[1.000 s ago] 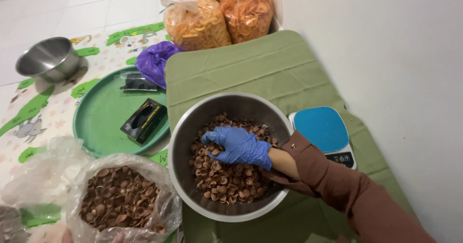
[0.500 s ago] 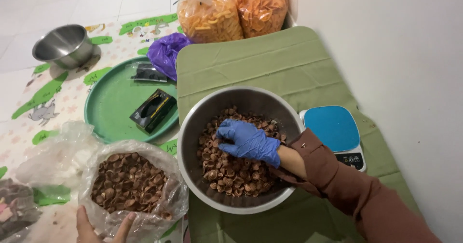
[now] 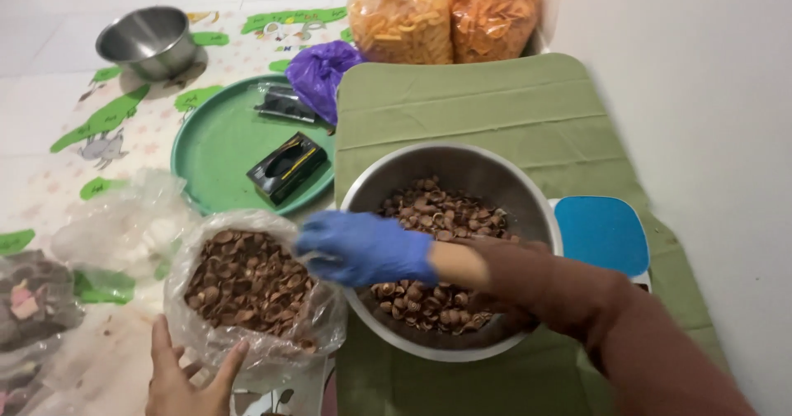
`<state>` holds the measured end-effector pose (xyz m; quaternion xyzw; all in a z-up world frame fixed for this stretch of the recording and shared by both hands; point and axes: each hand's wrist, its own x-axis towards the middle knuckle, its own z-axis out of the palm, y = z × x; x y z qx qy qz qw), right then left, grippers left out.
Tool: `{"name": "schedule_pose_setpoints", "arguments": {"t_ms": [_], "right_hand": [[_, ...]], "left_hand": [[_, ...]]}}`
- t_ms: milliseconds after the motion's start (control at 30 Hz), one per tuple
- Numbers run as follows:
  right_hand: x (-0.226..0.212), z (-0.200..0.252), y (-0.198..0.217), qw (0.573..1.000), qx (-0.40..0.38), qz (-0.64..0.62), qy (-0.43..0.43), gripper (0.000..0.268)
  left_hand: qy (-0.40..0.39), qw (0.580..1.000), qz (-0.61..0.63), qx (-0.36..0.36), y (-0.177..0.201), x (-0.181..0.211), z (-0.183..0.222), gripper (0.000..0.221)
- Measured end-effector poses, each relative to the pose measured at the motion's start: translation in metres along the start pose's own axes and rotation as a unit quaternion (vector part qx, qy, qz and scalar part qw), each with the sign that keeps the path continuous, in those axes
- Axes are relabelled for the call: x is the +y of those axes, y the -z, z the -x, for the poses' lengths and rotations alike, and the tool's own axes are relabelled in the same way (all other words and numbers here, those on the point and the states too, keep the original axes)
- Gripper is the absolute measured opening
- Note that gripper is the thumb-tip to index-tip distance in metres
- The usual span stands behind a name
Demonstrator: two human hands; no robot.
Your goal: Transferring chocolate cereal from a plastic bag into a metal bowl by hand.
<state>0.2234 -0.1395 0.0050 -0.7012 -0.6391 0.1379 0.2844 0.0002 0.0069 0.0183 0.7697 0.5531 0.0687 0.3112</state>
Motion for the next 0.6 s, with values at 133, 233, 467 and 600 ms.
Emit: {"name": "schedule_pose_setpoints", "arguments": {"t_ms": [133,233,467,600], "right_hand": [[0.017,-0.062,-0.069,0.989,-0.034,0.112,0.089,0.026],[0.03,-0.105,-0.116,0.968,0.045,0.087,0.233,0.036],[0.012,-0.128,-0.124,0.959,-0.023,0.147,0.24,0.046],[-0.004,-0.113,-0.109,0.98,-0.076,0.138,0.121,0.041]], "left_hand": [[0.02,0.999,-0.043,0.001,-0.014,-0.024,-0.018,0.118],[-0.127,0.991,-0.013,0.045,-0.017,-0.035,-0.013,0.11],[-0.127,0.991,0.037,0.017,-0.009,-0.024,0.005,0.107],[-0.138,0.99,0.038,0.012,-0.008,-0.019,0.011,0.103]]}}
